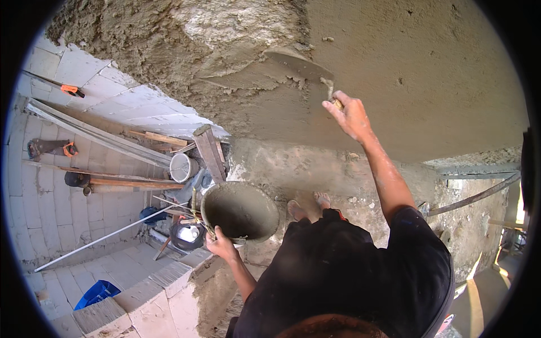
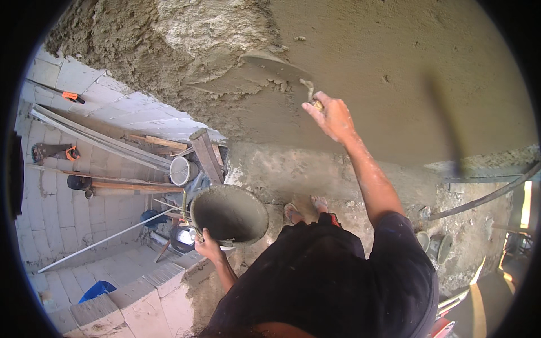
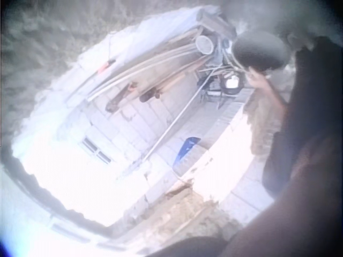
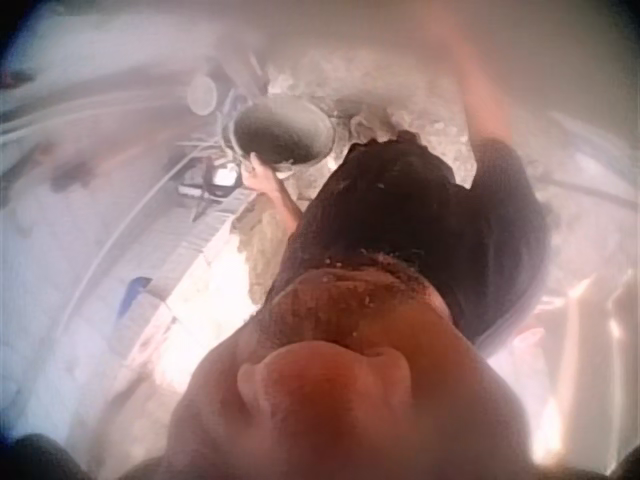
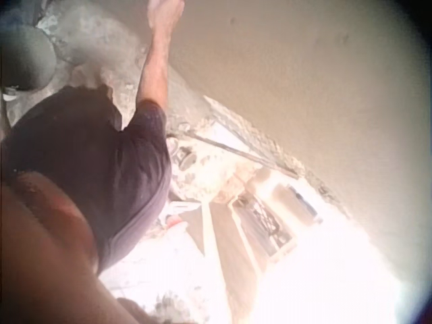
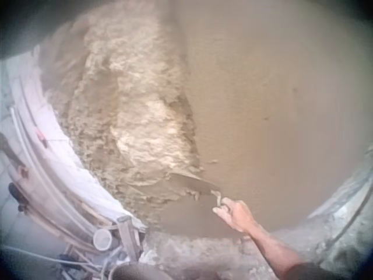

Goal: The person applies plaster to a wall using a trowel and then smooths it with a long wooden straightedge.

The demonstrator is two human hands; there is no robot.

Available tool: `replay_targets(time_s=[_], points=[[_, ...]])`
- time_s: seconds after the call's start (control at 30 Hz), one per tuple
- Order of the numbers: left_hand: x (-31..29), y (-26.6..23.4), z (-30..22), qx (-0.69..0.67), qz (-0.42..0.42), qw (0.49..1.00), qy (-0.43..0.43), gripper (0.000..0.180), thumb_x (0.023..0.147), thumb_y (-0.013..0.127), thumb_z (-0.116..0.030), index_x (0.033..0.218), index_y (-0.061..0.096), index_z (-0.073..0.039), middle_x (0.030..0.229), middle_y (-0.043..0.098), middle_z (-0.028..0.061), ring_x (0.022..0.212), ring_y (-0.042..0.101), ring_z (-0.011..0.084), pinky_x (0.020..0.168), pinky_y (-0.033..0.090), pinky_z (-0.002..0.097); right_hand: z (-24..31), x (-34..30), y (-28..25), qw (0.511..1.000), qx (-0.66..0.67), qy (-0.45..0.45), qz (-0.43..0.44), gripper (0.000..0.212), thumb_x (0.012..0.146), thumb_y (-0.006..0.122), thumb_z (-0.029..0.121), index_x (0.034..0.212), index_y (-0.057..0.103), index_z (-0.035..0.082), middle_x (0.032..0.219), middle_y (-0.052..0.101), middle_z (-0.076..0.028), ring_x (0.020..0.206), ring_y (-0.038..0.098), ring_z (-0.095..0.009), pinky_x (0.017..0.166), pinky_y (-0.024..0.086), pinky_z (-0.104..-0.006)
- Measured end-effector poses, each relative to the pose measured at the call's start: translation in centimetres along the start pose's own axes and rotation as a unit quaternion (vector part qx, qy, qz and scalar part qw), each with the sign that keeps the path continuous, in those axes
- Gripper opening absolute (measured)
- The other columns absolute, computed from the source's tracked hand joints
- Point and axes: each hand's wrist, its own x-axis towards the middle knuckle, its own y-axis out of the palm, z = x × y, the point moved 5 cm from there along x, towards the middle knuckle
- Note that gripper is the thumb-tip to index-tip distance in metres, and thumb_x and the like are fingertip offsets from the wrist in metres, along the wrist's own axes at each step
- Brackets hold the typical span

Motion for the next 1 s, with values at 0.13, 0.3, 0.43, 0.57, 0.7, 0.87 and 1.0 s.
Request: replay_targets(time_s=[0.13,0.3,0.43,0.57,0.7,0.87,1.0], points=[[-0.4,1.6,-0.6,-0.073,0.014,0.997,-0.017,0.017,0.091,0.065,-0.008,0.098,0.066,0.008,0.083,0.064,0.0048,0.074,0.053,0.0134,0.069,0.045,0.0322,-1.3,-1.0,-4.7,0.998,0.052,0.020,0.013,0.034,0.097,0.067,0.036,0.089,0.060,0.003,0.063,0.051,-0.003,0.056,0.049,-0.012,0.053,0.044,-0.0331],[-1.9,3.7,-2.8,-0.075,0.025,0.997,0.022,0.019,0.092,0.067,-0.011,0.091,0.065,0.008,0.076,0.061,0.0030,0.068,0.050,0.0119,0.064,0.044,0.0318,-2.5,-6.6,-9.1,0.996,0.050,0.066,-0.018,0.027,0.098,0.066,0.030,0.096,0.060,0.004,0.059,0.052,-0.002,0.052,0.051,-0.013,0.051,0.044,-0.0325],[-3.6,6.7,-8.6,-0.051,0.035,0.991,0.122,0.023,0.091,0.070,-0.015,0.087,0.065,0.007,0.069,0.059,0.0064,0.065,0.049,0.0109,0.060,0.043,0.0329,2.0,-12.1,-3.5,0.970,-0.095,-0.087,0.208,0.027,0.097,0.062,0.030,0.103,0.062,0.004,0.067,0.062,-0.014,0.067,0.066,-0.034,0.064,0.052,-0.0432],[-6.2,8.5,-15.3,-0.018,0.109,0.974,0.199,0.028,0.091,0.070,-0.014,0.075,0.058,0.004,0.062,0.050,0.0014,0.061,0.043,0.0080,0.053,0.038,0.0307,2.6,-14.4,7.0,0.907,-0.188,-0.191,0.325,0.025,0.095,0.057,0.024,0.105,0.067,0.002,0.093,0.072,-0.018,0.090,0.071,-0.037,0.078,0.057,-0.0473],[-7.7,8.9,-17.2,-0.074,0.109,0.968,0.214,0.023,0.090,0.070,-0.009,0.075,0.057,0.003,0.061,0.048,0.0001,0.061,0.041,0.0060,0.052,0.036,0.0277,4.3,-17.0,8.2,0.882,-0.219,-0.245,0.338,0.020,0.089,0.057,0.015,0.098,0.069,0.002,0.091,0.073,-0.016,0.088,0.073,-0.031,0.076,0.057,-0.0452],[-10.2,7.4,-19.0,-0.101,0.023,0.958,0.267,0.023,0.089,0.071,-0.004,0.074,0.055,0.001,0.060,0.049,-0.0002,0.057,0.040,0.0058,0.050,0.035,0.0258,6.6,-14.7,2.9,0.880,-0.253,-0.310,0.257,0.020,0.086,0.056,0.010,0.087,0.073,0.000,0.088,0.073,-0.018,0.087,0.074,-0.032,0.077,0.058,-0.0434],[-13.5,7.7,-23.2,-0.075,0.062,0.904,0.416,0.019,0.084,0.072,0.001,0.074,0.056,0.001,0.059,0.052,0.0033,0.056,0.041,0.0071,0.051,0.037,0.0254,5.9,-14.0,3.4,0.876,-0.246,-0.267,0.317,0.019,0.087,0.062,0.015,0.083,0.072,-0.001,0.085,0.072,-0.019,0.084,0.073,-0.032,0.072,0.058,-0.0432]])
